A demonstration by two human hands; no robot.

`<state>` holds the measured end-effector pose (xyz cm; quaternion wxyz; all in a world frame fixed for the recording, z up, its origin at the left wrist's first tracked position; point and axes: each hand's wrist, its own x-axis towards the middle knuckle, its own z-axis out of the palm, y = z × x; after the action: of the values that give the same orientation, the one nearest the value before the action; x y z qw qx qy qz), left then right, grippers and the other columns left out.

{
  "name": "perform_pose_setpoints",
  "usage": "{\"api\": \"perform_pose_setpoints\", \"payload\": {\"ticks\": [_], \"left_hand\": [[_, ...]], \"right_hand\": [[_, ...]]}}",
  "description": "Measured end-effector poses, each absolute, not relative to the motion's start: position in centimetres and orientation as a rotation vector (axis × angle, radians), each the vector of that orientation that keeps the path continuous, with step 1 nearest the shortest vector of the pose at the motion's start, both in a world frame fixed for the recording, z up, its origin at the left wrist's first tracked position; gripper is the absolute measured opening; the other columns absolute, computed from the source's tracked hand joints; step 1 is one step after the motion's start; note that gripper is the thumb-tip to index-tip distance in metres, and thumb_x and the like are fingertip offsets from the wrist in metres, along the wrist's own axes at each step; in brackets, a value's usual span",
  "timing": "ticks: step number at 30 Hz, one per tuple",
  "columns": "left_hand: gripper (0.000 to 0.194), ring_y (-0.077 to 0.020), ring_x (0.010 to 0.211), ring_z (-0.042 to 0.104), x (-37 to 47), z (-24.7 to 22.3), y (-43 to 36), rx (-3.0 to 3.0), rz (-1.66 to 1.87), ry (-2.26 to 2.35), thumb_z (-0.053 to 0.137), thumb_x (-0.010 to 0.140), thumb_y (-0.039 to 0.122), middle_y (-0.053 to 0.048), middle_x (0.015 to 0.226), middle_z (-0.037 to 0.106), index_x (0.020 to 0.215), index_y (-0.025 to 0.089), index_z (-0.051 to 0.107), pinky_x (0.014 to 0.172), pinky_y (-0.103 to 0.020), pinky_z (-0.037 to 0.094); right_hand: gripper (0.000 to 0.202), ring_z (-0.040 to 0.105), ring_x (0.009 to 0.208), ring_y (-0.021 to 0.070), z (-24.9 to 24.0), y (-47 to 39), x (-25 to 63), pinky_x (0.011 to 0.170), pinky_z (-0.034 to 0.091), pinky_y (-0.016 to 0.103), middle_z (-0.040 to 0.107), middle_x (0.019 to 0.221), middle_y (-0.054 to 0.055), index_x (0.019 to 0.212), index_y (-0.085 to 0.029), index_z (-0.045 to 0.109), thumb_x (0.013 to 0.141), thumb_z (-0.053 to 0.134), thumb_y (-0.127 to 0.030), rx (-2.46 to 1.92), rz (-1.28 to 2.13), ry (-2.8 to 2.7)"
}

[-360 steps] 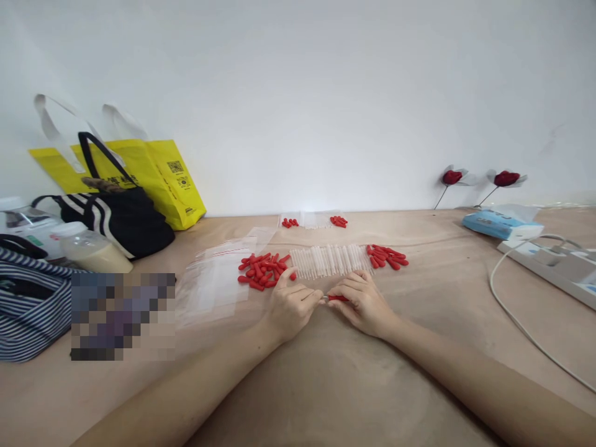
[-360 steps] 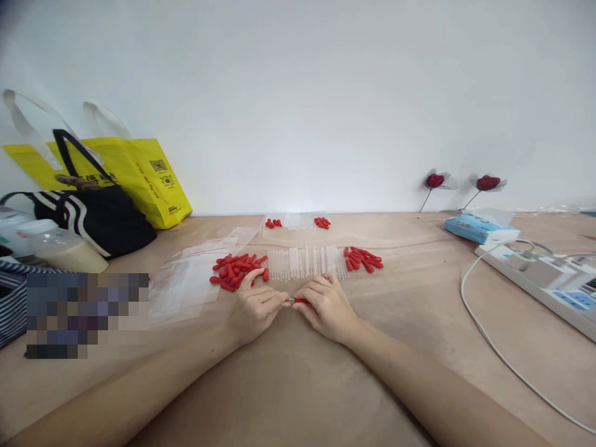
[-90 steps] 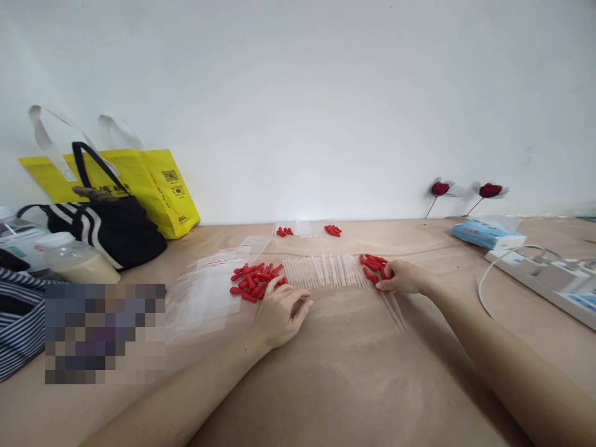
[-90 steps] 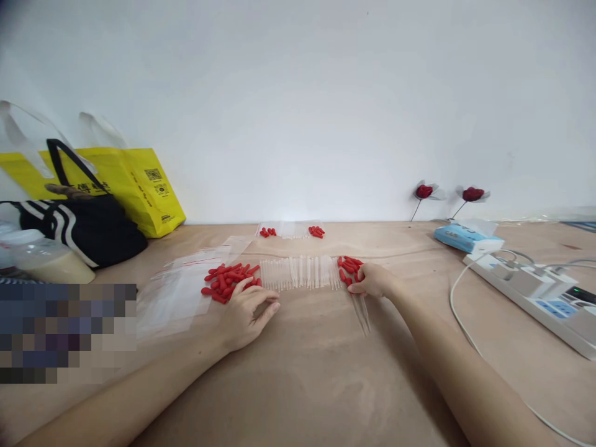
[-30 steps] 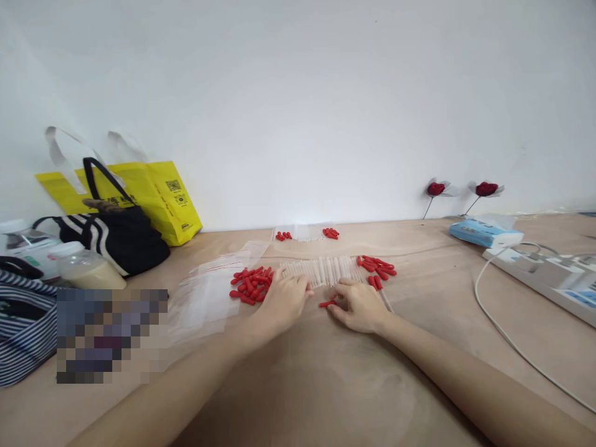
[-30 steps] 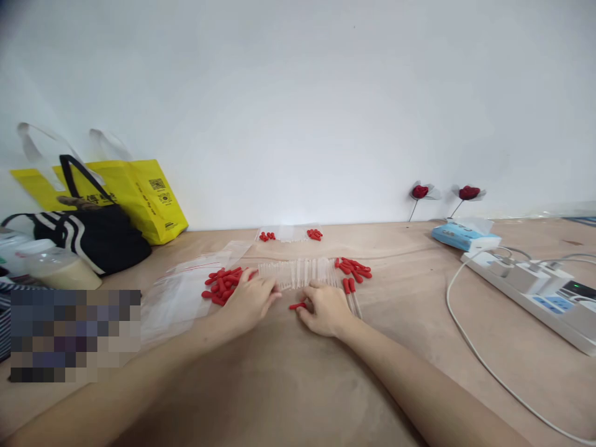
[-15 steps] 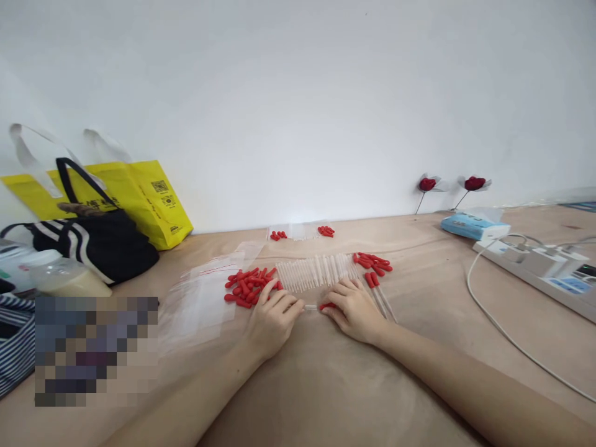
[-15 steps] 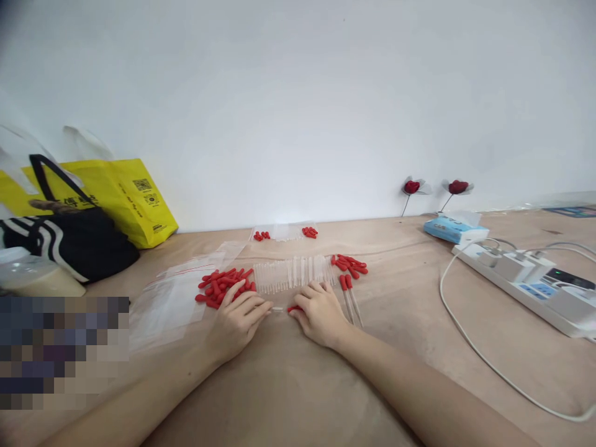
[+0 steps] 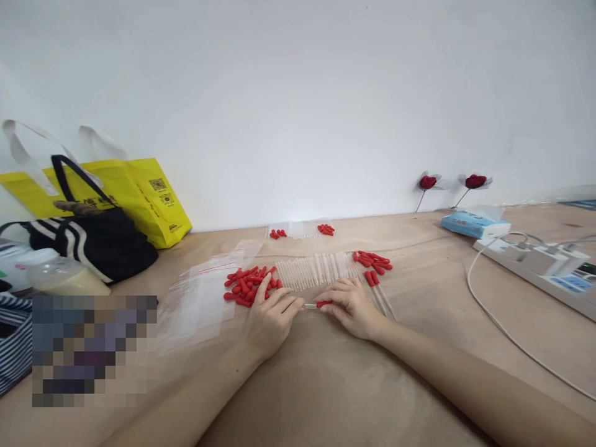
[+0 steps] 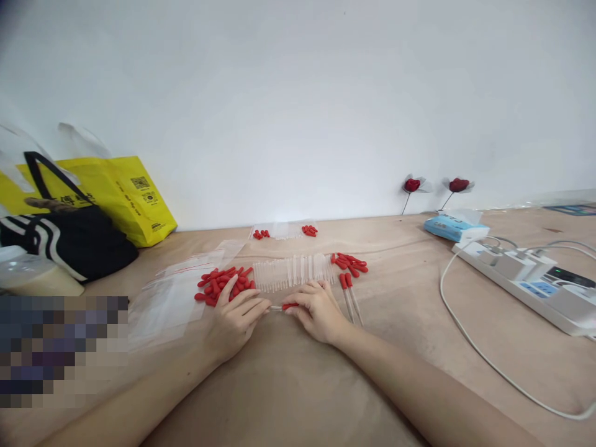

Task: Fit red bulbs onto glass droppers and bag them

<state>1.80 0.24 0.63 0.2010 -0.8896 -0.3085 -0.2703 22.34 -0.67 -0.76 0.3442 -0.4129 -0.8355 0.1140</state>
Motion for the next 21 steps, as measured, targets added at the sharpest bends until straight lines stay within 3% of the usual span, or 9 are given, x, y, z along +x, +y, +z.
{"api": "perform_pose_setpoints", "payload": {"ticks": [13, 21], "left_hand": [[0.023, -0.0116, 0.066, 0.057, 1.92, 0.28, 0.21, -2.385, -0.803, -0.774, 0.04, 0.084, 0.013, 0.004, 0.065, 0.064, 0.079, 0.021, 0.061, 0.102, -0.05, 0.016], [0.022, -0.0098, 0.061, 0.056, 2.09, 0.26, 0.09, -2.377, -0.798, -0.757, 0.042, 0.085, 0.016, 0.005, 0.061, 0.063, 0.076, 0.021, 0.061, 0.101, -0.047, 0.018]], "right_hand": [[0.013, 0.054, 0.075, 0.0147, -1.31, -0.19, 22.4, 0.075, 0.033, 0.033, 0.066, 0.079, 0.001, 0.088, -0.023, 0.064, 0.081, 0.053, -0.025, -0.834, 0.369, -2.16], [0.012, 0.055, 0.071, 0.0144, -1.65, -0.01, 22.26, 0.072, 0.036, 0.033, 0.066, 0.078, 0.002, 0.086, -0.021, 0.064, 0.08, 0.054, -0.024, -0.752, 0.234, -2.139]]}}
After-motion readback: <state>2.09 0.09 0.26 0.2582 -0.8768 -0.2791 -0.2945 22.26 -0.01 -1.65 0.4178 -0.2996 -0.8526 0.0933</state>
